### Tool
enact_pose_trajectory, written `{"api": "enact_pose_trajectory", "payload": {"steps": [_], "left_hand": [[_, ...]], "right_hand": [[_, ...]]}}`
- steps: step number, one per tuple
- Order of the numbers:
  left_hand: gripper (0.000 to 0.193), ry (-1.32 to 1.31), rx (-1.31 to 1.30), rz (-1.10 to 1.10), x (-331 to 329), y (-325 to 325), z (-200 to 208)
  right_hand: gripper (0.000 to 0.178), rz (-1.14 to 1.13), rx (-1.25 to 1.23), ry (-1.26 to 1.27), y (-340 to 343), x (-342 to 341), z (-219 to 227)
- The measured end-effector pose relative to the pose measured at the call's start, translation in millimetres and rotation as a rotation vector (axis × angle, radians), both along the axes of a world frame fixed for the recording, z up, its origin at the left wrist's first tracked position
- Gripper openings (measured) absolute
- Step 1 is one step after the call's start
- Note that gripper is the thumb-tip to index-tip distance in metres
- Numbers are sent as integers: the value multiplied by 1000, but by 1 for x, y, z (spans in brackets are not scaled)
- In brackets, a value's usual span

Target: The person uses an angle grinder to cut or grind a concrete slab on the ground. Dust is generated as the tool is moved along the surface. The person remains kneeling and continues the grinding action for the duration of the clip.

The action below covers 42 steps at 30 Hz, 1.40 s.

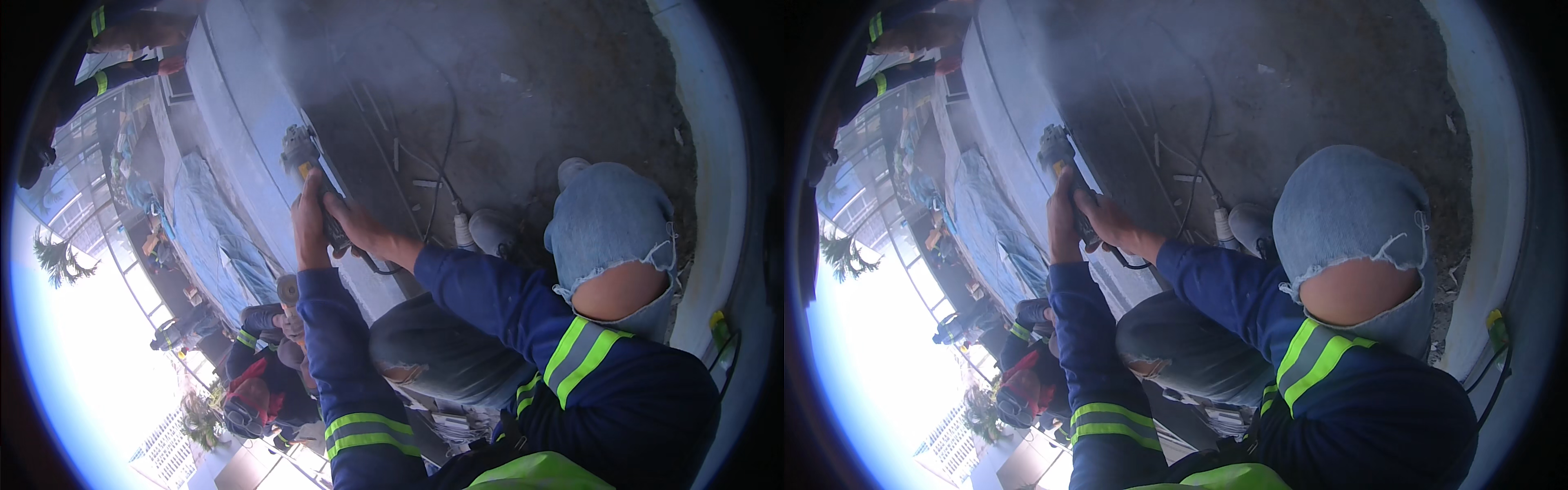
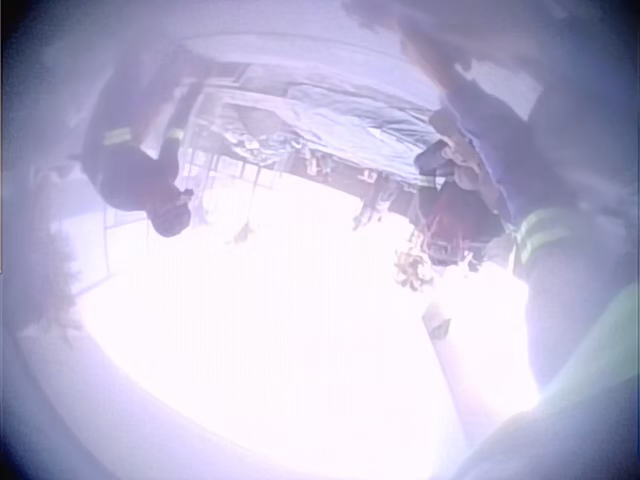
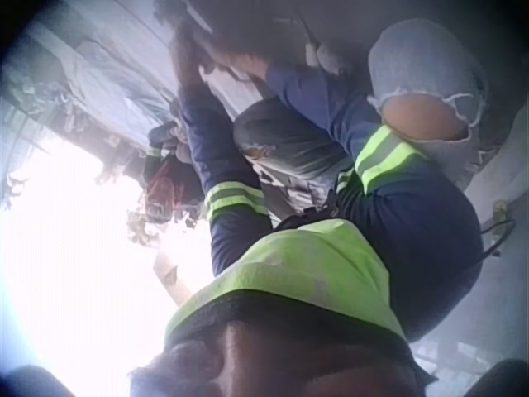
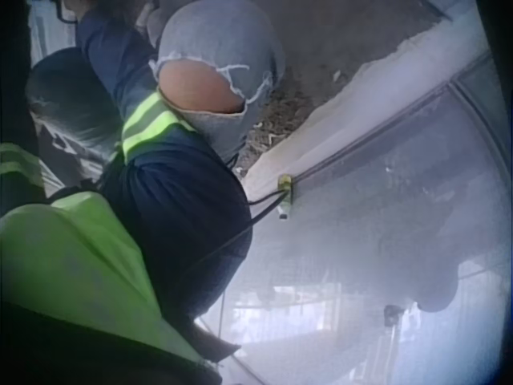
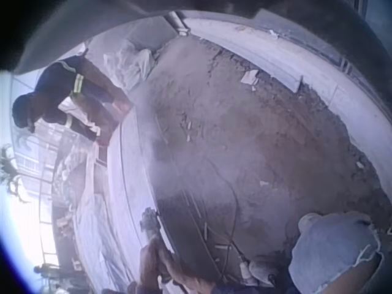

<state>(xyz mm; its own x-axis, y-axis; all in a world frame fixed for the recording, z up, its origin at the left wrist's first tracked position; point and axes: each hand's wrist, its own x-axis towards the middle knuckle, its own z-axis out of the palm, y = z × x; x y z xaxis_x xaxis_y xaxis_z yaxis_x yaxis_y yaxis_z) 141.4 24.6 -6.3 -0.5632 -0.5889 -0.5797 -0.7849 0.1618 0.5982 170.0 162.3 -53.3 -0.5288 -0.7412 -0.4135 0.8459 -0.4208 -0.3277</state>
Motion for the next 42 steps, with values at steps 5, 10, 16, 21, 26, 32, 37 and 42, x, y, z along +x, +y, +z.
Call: {"api": "enact_pose_trajectory", "payload": {"steps": [5, 10, 16, 21, 26, 32, 37, 42], "left_hand": [[60, 10, 36, 7, -2, -8, -8], [65, 13, 71, 12, -6, -10, -10], [70, -16, 44, 35, -5, -7, -5], [60, -35, 6, 7, -3, -6, -4], [66, -22, 5, 42, -1, 5, 4], [63, 3, 34, 42, 0, 6, 5], [66, -5, 22, 11, 2, -3, -2], [63, 9, 19, 8, -1, -9, -11]], "right_hand": [[70, -7, 2, -4, -9, -2, -7], [67, 66, 29, 7, -12, -6, -10], [68, 78, 3, -3, -1, -8, -2], [73, 62, 16, -1, 4, -7, 3], [73, 69, 10, 23, 8, -5, 5], [73, 61, 28, 17, 4, -3, 2], [76, 64, 2, 14, -4, -1, -7], [70, 37, -18, 36, -10, -4, -12]]}}
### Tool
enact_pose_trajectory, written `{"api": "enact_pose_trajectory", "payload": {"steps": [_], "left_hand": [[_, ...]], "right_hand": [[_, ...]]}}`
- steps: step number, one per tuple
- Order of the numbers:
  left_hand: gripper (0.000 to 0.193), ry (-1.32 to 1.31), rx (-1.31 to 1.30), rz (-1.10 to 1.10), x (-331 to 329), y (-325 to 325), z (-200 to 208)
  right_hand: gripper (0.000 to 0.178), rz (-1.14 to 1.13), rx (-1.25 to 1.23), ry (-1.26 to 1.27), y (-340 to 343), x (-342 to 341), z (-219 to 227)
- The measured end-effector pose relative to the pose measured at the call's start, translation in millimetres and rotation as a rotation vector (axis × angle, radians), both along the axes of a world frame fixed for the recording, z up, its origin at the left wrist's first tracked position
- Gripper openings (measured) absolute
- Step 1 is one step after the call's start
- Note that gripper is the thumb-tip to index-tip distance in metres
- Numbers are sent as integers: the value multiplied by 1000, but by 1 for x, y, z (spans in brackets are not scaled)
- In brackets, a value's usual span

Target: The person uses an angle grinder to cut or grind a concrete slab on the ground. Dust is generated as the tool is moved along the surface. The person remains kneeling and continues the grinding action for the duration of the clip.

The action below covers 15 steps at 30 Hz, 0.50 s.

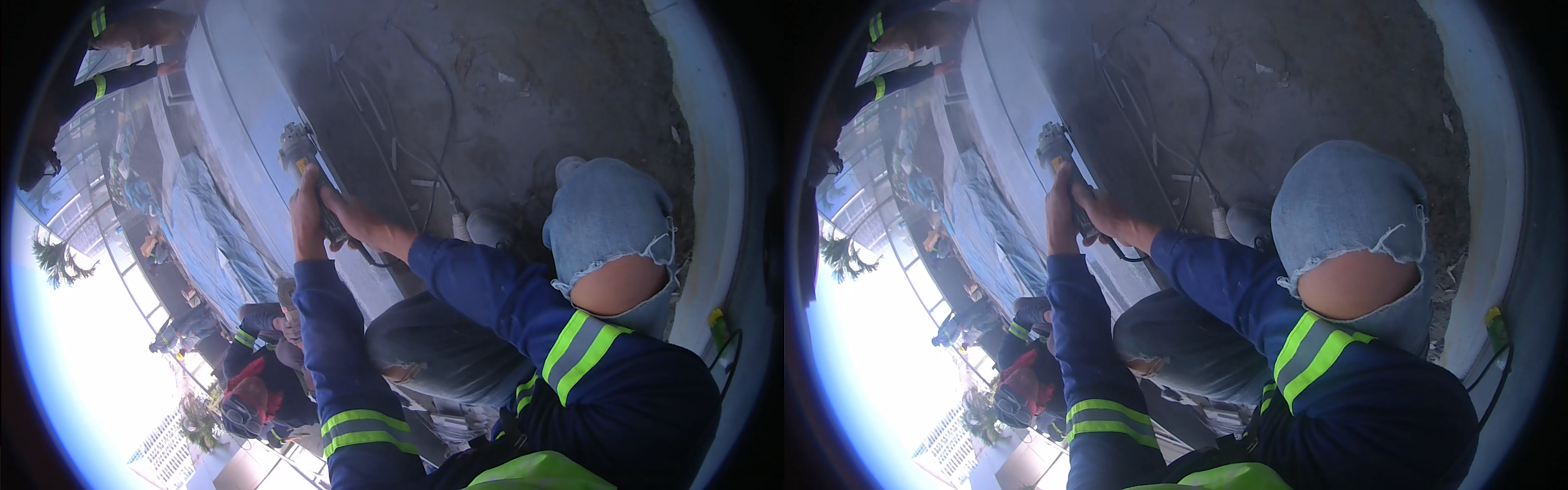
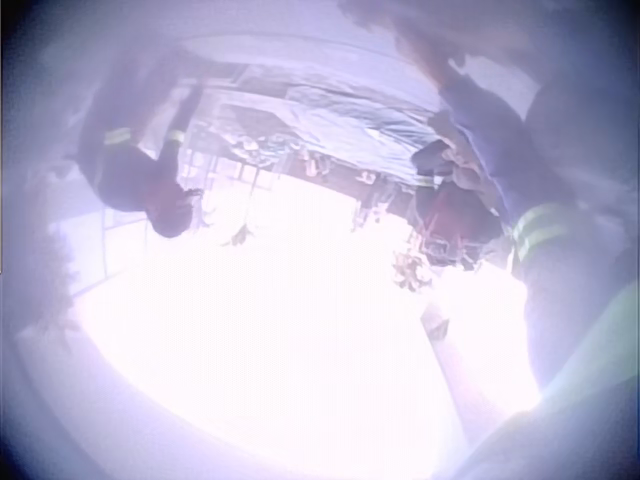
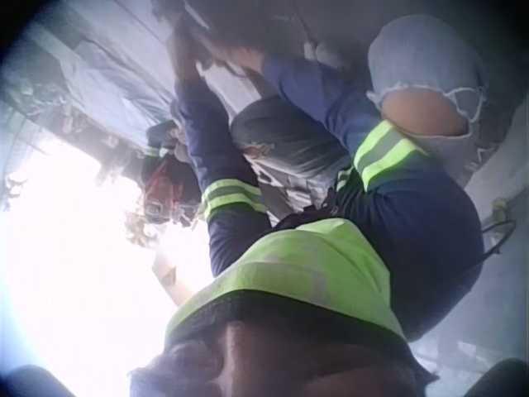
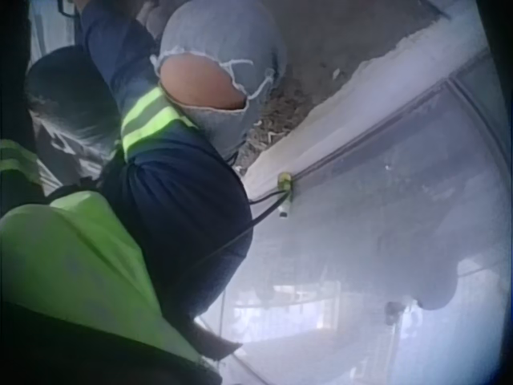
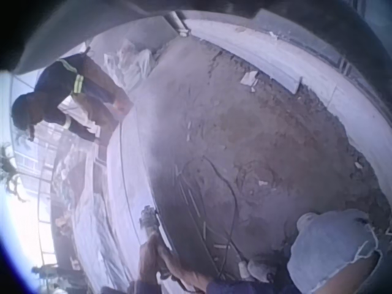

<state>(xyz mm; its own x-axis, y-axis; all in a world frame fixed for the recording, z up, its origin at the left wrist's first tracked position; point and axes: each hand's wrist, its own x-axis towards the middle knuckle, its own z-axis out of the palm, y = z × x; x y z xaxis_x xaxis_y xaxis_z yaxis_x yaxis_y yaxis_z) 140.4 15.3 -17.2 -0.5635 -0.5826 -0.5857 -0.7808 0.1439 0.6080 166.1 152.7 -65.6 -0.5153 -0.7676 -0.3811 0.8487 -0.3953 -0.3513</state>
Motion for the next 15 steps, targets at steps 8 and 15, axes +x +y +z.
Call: {"api": "enact_pose_trajectory", "payload": {"steps": [8, 15], "left_hand": [[70, -20, 62, 38, -4, -6, -2], [60, -39, -1, 31, 3, 8, 8]], "right_hand": [[69, 42, -3, -35, 0, -6, 2], [69, 54, 33, -36, 14, -2, 14]]}}
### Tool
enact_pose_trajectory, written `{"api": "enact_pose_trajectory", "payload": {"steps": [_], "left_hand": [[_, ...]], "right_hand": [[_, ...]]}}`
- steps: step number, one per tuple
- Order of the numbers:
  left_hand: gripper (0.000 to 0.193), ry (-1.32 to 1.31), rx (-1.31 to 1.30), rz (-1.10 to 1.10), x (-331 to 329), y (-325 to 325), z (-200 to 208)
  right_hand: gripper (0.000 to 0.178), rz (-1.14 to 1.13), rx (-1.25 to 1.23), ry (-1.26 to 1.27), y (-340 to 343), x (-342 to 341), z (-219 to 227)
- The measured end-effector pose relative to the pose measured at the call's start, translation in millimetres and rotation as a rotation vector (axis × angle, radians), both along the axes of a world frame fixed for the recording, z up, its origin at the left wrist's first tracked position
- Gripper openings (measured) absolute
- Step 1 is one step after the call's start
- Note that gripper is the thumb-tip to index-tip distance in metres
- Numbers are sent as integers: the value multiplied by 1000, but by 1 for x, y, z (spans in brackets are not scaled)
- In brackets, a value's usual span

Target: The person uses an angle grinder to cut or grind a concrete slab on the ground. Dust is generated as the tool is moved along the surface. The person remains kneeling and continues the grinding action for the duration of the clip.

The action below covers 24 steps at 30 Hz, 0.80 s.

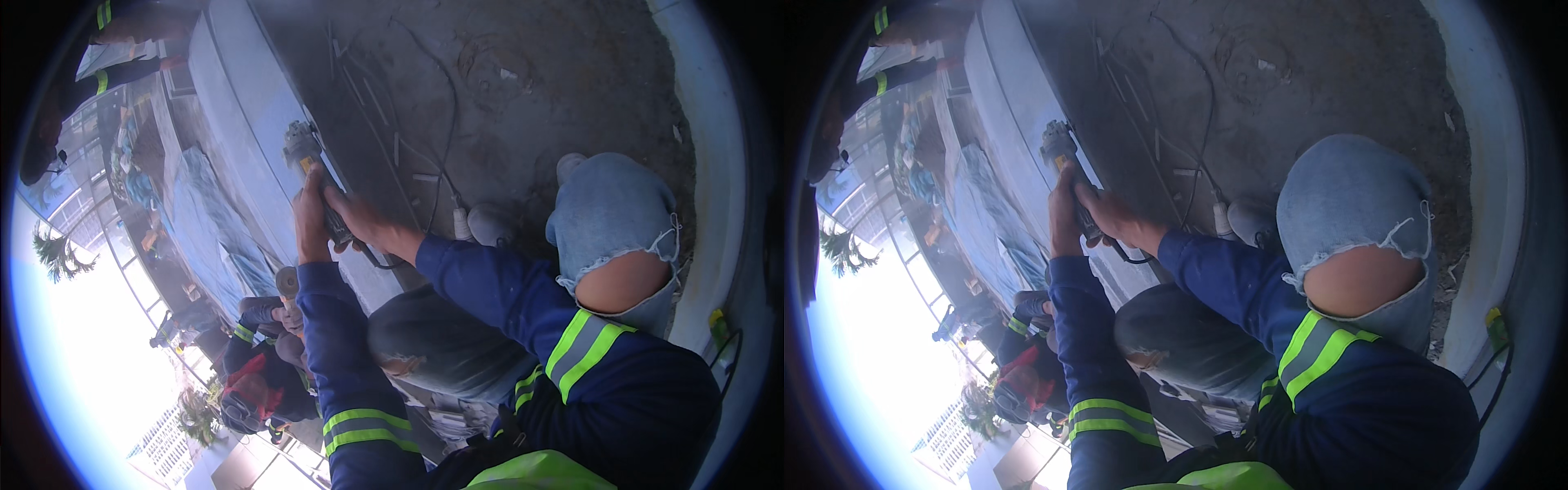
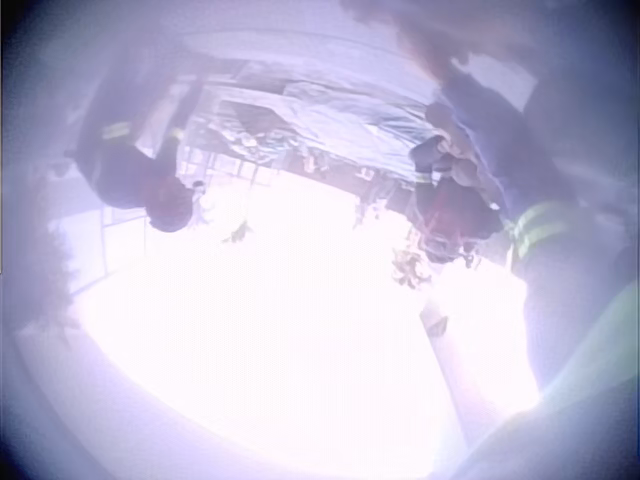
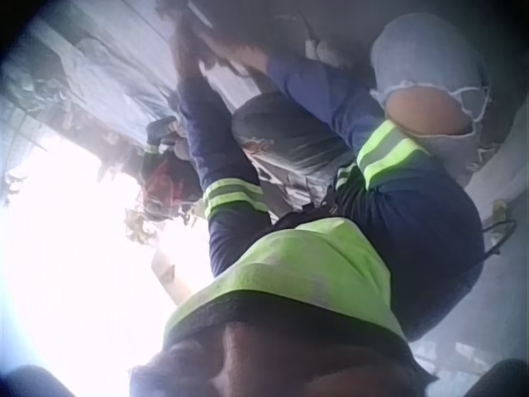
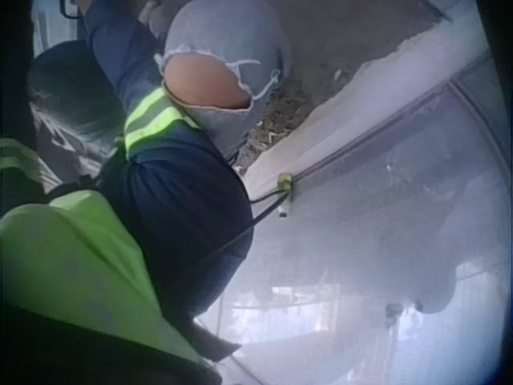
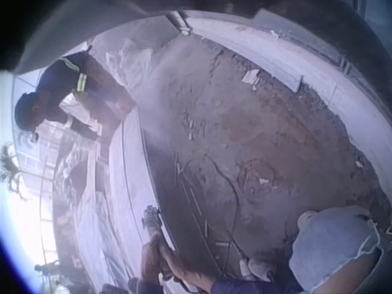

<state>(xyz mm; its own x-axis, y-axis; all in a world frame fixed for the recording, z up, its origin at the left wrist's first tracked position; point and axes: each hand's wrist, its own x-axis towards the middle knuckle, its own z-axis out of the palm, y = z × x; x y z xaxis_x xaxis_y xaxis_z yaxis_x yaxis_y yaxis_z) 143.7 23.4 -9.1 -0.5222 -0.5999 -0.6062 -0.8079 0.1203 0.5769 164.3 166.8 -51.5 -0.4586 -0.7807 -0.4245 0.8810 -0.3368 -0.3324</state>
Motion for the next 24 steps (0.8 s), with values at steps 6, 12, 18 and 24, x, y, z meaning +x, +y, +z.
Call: {"api": "enact_pose_trajectory", "payload": {"steps": [6, 12, 18, 24], "left_hand": [[71, -19, -36, -14, 3, 2, 5], [73, -1, -54, -58, 6, -3, 0], [74, 4, -63, -50, -1, -12, -11], [79, 6, -42, -27, -2, -11, -10]], "right_hand": [[68, -18, 21, 27, 5, 4, 6], [66, -34, 8, 36, -1, 5, -1], [67, -26, -44, 7, -13, 3, -13], [69, 15, -46, 0, -12, -1, -11]]}}
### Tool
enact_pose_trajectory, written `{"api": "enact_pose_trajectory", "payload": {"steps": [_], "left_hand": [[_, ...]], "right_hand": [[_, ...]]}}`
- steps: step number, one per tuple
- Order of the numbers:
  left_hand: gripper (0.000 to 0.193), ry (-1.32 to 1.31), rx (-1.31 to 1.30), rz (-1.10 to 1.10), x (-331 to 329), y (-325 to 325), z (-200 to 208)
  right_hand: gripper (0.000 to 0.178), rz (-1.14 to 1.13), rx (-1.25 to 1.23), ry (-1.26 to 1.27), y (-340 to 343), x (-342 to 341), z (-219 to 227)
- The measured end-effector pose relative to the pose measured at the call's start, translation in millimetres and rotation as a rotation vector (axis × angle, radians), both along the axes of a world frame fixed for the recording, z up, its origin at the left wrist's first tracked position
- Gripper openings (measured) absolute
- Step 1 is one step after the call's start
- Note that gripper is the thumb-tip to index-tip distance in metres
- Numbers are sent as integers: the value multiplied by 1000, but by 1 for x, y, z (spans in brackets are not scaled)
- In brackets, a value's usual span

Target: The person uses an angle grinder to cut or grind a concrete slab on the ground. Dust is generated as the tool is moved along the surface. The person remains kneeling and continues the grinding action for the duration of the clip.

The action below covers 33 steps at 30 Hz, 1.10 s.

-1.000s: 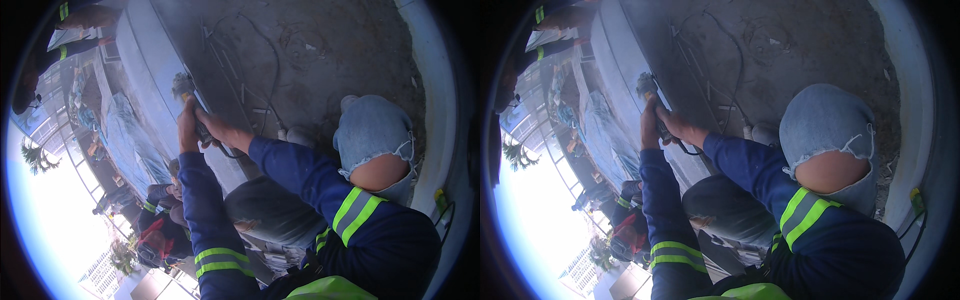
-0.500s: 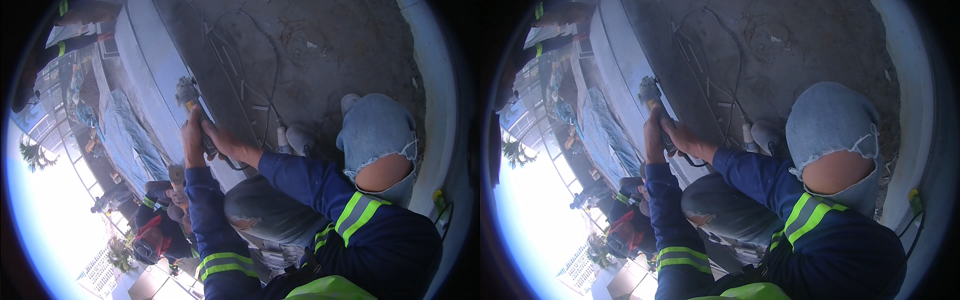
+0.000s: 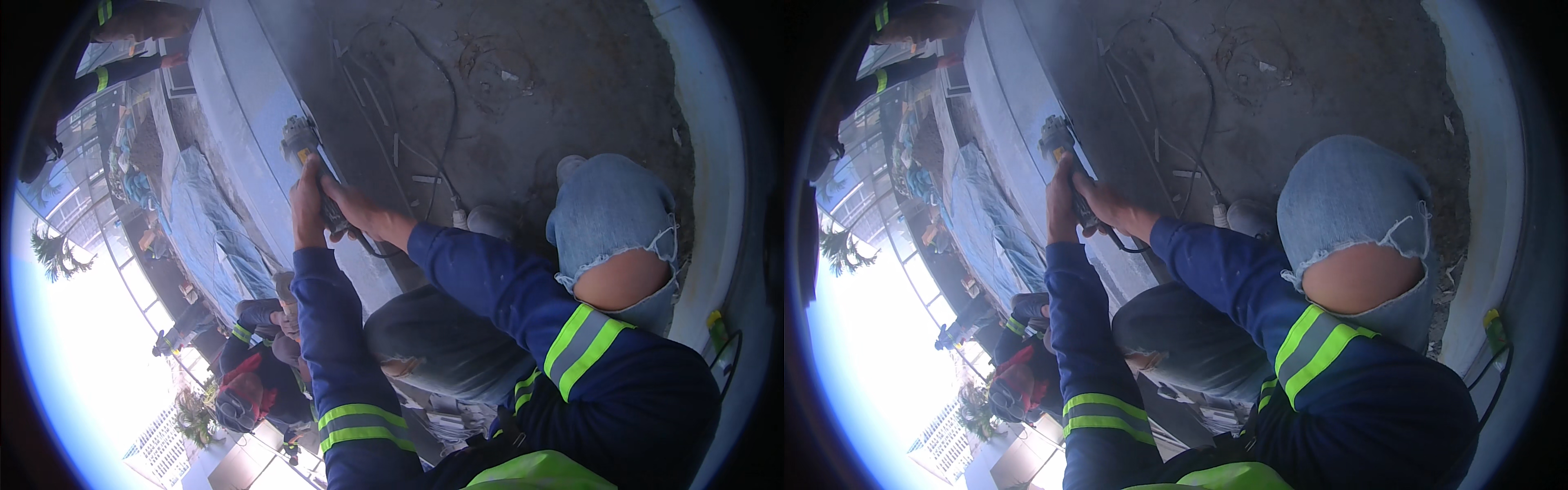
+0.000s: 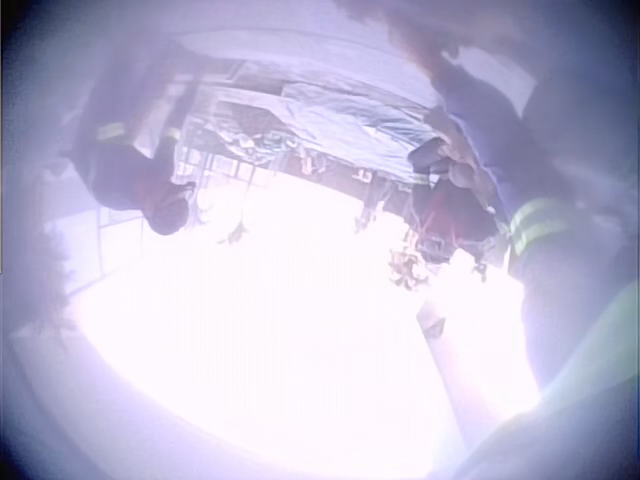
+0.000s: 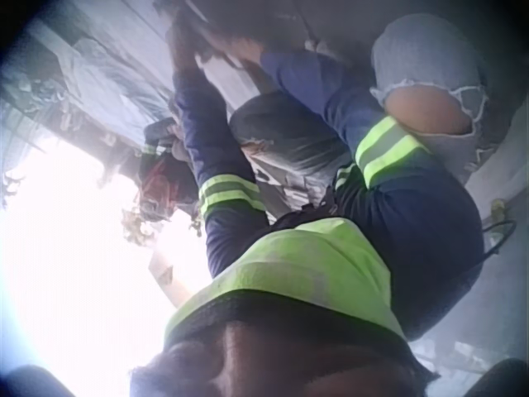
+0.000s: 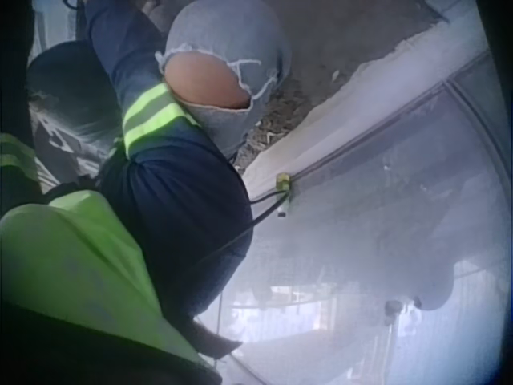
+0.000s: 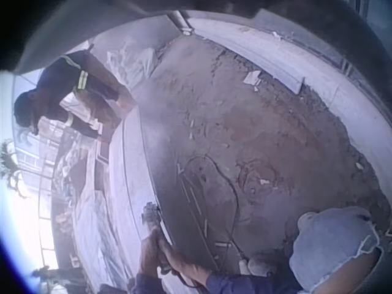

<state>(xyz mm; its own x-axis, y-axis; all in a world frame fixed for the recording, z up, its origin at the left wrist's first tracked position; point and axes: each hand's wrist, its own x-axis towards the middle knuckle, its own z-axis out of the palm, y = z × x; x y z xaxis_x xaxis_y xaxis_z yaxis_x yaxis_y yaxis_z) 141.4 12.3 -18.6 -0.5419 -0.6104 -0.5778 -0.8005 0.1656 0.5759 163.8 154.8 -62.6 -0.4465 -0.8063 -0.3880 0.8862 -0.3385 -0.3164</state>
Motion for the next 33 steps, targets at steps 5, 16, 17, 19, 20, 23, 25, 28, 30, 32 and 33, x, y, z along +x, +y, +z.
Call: {"api": "enact_pose_trajectory", "payload": {"steps": [5, 16, 17, 19, 20, 23, 25, 28, 30, 32, 33], "left_hand": [[62, -36, -3, -4, 3, 2, 5], [76, 11, -16, -24, 4, 23, 20], [76, 15, -12, -26, 5, 22, 19], [76, 2, -26, -38, 6, 18, 16], [77, -8, -35, -41, 6, 15, 15], [77, -16, -20, -35, 5, 5, 7], [77, -2, -9, -4, 4, 0, 1], [76, 16, 30, 29, 4, -3, -5], [76, 23, 44, 43, 3, -5, -5], [75, -2, 42, 70, 2, -3, -3], [75, 25, 49, 49, 0, -2, -2]], "right_hand": [[70, -9, 47, 17, 12, 1, 10], [76, -24, 84, 24, 17, 7, 16], [73, -28, 61, 28, 16, 7, 14], [68, -22, 28, 29, 13, 7, 10], [68, -24, 8, 36, 11, 7, 7], [68, -17, -9, 44, 6, 5, 0], [68, -11, 2, 37, 1, 5, -3], [68, 14, 10, 31, -1, 2, -5], [68, 26, 7, 32, 0, 1, -4], [67, 34, 9, 31, 2, 1, -2], [67, 35, 12, 33, 2, 0, -1]]}}
